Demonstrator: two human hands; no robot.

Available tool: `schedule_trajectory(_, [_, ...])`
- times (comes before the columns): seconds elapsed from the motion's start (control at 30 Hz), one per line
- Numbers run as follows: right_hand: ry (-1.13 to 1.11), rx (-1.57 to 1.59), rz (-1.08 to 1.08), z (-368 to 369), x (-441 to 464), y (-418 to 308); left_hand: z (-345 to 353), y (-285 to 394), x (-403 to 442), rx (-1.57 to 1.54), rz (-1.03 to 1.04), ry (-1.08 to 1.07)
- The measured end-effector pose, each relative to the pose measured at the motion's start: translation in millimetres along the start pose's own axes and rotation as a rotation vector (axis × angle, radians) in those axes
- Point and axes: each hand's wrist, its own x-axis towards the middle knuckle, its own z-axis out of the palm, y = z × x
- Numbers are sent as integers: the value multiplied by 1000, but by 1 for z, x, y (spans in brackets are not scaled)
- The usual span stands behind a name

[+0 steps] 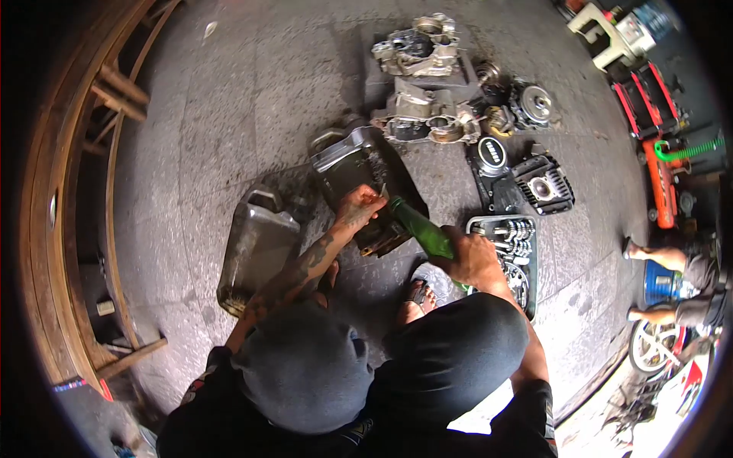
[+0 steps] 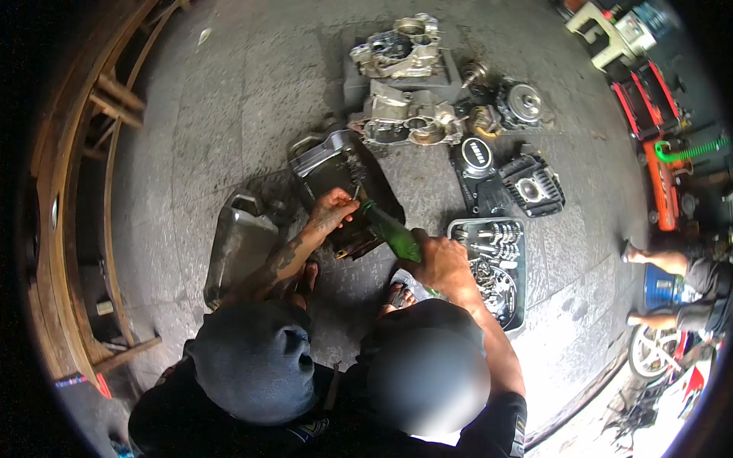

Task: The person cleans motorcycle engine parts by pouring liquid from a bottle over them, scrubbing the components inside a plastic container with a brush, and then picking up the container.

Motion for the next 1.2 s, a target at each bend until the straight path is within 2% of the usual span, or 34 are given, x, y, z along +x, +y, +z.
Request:
schedule_trajectory(0.13, [-14, 92, 57, 16, -9, 0, -3, 7, 0, -177, -36, -104])
schedule_trajectory(0.27, [208, 498, 77, 63, -24, 11, -10, 6, 7, 80, -36, -102])
schedule_trajectory(0.33, [230, 832, 71, 88, -30, 19, -19, -22, 27, 317, 274, -87])
schedule_trajectory(0.37, [408, 872, 13, 102, -33, 20, -21, -17, 23, 344, 288, -113])
schedule_trajectory(0.4, [588, 903, -47, 115, -34, 21, -23, -10, 17, 704, 505, -64])
schedule_trajectory(0.43, [640, 970, 6, 116, -41, 21, -24, -6, 12, 1061, 721, -5])
schedule_trajectory(0.47, [691, 1040, 55, 116, -49, 22, -24, -3, 9, 1089, 737, -21])
schedule_trajectory(0.53, [870, 1133, 141, 132, -58, 32, -20, 8, 8, 989, 637, -98])
schedule_trajectory(0.57, [933, 1158, 217, 134, -68, 34, -19, 12, 1, 1277, 694, -33])
schedule_trajectory(0.6, [993, 1174, 290, 135, -79, 38, -36, -11, 17, 1299, 704, -47])
schedule_trajectory(0.67, [1108, 1201, 417, 159, -98, 52, -77, -72, 77, 1020, 696, -244])
schedule_trajectory(0.73, [1181, 1326, 506, 169, -124, 61, -75, -71, 69, 1370, 837, 29])
schedule_trajectory(0.77, [1225, 1378, 543, 173, -137, 65, -81, -65, 66, 1246, 768, -47])
schedule_trajectory(0.83, [1313, 1397, 627, 179, -165, 70, -55, -3, 17, 1644, 858, -68])
schedule_trajectory(0.87, [1355, 1398, 673, 186, -178, 76, -48, 4, 20, 1646, 868, -92])
schedule_trajectory(0.9, [1403, 1376, 718, 200, -189, 82, -48, 9, 26, 1292, 734, -101])
schedule_trajectory(0.97, [1457, 1368, 812, 220, -216, 91, -25, 28, 19, 1044, 771, -188])
schedule_trajectory(1.0, [1523, 1305, 914, 224, -225, 92, -4, 56, 11, 1123, 981, -259])
schedule_trajectory(1.07, [1580, 1234, 1059, 245, -243, 100, 39, 101, -4, 1149, 954, -405])
schedule_trajectory(1.17, [1675, 1289, 1125, 261, -263, 102, 102, 159, -22, 1223, 993, -555])
schedule_trajectory(1.2, [1686, 1237, 1143, 273, -266, 103, 118, 170, -22, 1310, 962, -672])
